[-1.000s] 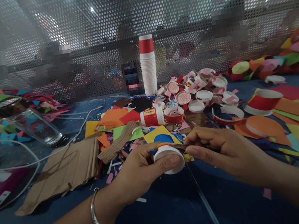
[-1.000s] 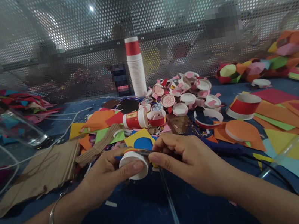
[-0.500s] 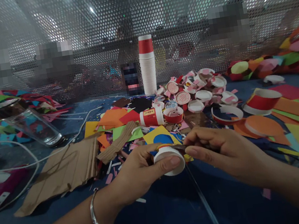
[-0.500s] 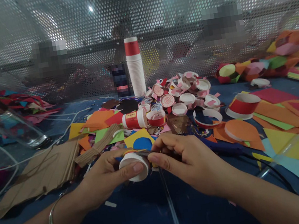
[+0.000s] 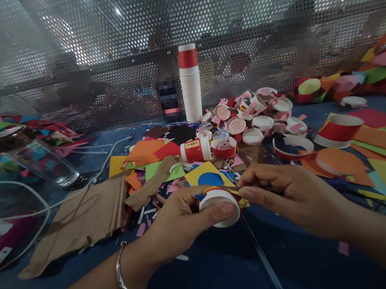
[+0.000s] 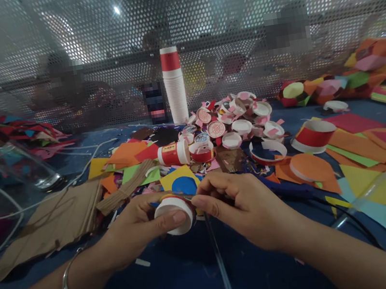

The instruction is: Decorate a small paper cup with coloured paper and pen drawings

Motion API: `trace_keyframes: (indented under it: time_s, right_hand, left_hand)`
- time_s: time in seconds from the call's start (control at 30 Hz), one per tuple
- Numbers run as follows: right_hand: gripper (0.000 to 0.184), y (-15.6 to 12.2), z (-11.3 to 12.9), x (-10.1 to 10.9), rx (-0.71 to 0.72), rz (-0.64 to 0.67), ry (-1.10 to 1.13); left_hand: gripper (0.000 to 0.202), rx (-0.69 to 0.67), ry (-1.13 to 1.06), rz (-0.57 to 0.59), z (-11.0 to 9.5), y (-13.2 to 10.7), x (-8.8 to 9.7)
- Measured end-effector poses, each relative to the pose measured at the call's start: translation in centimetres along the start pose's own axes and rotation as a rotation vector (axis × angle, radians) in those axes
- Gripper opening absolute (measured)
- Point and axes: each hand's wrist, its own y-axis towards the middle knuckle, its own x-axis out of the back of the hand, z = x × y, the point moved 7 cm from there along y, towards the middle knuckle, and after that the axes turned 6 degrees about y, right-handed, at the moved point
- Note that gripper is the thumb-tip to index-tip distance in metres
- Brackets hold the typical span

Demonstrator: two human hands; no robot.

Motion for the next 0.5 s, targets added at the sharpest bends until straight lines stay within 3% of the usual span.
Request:
trace_keyframes:
  time_s: [0.27,0.5]
  right_hand:
    - [0.029,0.1,0.0,-0.1,-0.006,-0.005,0.003]
    - [0.028,0.2,-0.3,0.0,-0.034,-0.003,0.019]
  left_hand:
    - [0.007,0.029,0.005,-0.061,0.3,-0.1,0.5]
    - [0.016,0.012,0.083,-0.102,0.2,-0.2,1.1]
